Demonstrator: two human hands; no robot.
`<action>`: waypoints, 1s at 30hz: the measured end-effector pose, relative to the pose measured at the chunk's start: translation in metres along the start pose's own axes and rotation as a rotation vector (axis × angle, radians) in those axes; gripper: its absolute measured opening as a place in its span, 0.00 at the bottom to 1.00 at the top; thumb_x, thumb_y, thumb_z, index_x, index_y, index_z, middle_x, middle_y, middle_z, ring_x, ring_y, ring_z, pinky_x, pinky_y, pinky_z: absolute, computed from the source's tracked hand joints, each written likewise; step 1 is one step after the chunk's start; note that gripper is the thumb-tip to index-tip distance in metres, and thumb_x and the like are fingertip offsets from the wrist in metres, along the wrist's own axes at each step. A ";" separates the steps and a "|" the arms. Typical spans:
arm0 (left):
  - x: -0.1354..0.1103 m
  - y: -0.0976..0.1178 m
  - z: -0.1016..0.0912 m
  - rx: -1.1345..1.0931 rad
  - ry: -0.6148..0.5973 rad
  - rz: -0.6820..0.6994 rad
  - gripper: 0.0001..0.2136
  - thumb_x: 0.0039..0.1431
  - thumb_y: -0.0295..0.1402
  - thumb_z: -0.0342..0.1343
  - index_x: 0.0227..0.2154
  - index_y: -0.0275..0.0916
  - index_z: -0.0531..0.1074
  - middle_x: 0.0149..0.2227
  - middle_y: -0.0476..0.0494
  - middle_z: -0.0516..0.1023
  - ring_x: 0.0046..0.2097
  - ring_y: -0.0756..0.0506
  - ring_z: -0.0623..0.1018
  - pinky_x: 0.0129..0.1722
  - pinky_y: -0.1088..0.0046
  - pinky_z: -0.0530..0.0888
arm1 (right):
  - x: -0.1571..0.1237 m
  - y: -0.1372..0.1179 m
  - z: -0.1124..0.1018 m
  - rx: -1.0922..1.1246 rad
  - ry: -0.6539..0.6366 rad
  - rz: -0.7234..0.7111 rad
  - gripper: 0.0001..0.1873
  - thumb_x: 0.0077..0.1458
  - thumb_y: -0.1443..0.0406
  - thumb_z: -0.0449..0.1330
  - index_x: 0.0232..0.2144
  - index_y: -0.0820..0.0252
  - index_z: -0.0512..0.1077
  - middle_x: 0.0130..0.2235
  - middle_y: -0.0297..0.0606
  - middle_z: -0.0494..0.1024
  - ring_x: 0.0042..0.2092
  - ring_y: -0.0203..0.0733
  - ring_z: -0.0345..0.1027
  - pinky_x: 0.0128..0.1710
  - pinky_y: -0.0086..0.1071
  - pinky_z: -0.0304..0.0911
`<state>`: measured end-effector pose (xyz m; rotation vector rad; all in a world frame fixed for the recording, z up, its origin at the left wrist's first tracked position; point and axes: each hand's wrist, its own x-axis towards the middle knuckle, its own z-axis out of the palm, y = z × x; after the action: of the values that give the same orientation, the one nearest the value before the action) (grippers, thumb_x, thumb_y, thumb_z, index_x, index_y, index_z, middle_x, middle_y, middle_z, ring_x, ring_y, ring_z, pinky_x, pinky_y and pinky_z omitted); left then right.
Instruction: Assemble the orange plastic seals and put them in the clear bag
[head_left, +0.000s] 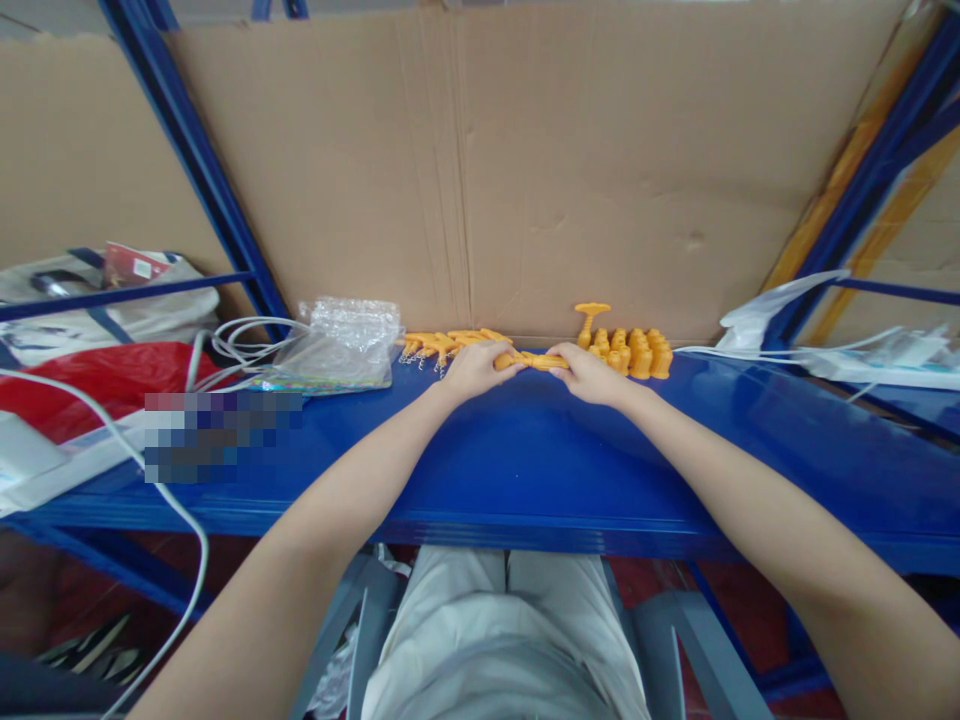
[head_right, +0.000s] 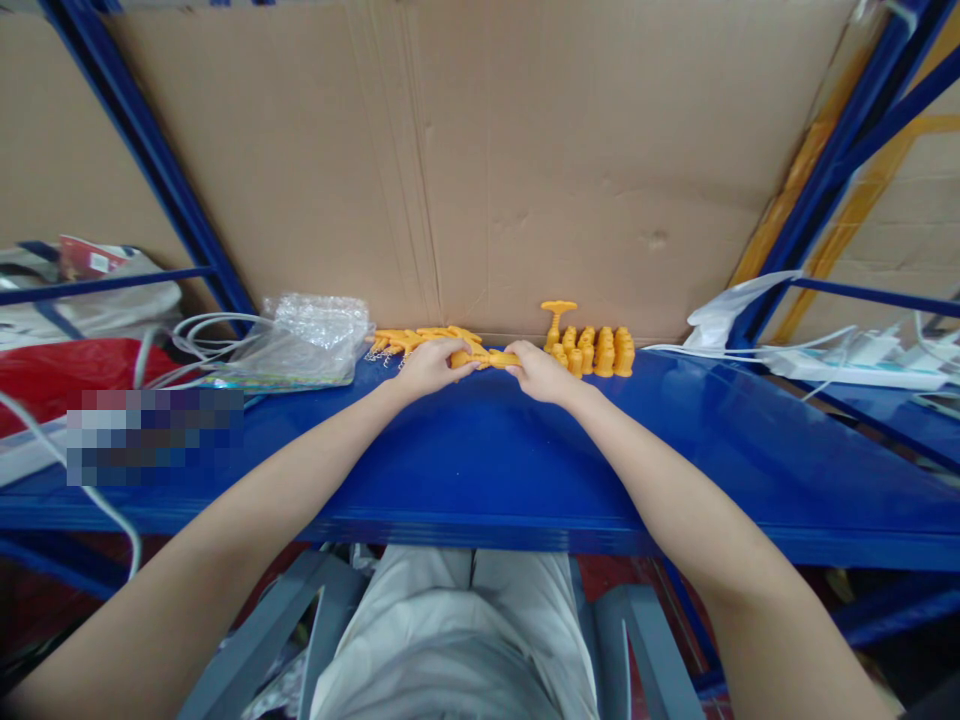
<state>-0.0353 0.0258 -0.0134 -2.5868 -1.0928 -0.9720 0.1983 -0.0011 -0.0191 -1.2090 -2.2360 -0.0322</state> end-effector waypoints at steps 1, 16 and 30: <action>0.000 0.000 0.000 0.005 0.001 0.004 0.16 0.62 0.45 0.58 0.42 0.39 0.78 0.43 0.40 0.84 0.45 0.40 0.81 0.44 0.67 0.75 | 0.000 -0.001 0.000 0.007 -0.009 0.015 0.12 0.60 0.68 0.55 0.45 0.62 0.71 0.47 0.50 0.78 0.48 0.50 0.73 0.49 0.43 0.68; -0.001 0.007 -0.004 0.145 -0.052 -0.031 0.14 0.63 0.43 0.58 0.44 0.38 0.78 0.45 0.37 0.82 0.47 0.38 0.81 0.43 0.66 0.75 | -0.008 -0.021 -0.009 -0.287 0.034 -0.159 0.13 0.63 0.64 0.56 0.48 0.58 0.74 0.52 0.48 0.78 0.56 0.55 0.65 0.53 0.47 0.58; -0.004 0.021 -0.009 0.152 -0.006 0.017 0.25 0.69 0.36 0.48 0.67 0.45 0.58 0.60 0.37 0.71 0.54 0.40 0.77 0.45 0.68 0.77 | 0.000 -0.031 0.006 -0.422 -0.013 -0.102 0.21 0.65 0.69 0.50 0.54 0.56 0.77 0.53 0.49 0.78 0.53 0.54 0.68 0.48 0.46 0.62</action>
<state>-0.0275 0.0053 -0.0074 -2.4748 -1.0994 -0.8429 0.1716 -0.0177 -0.0165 -1.3033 -2.3733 -0.5628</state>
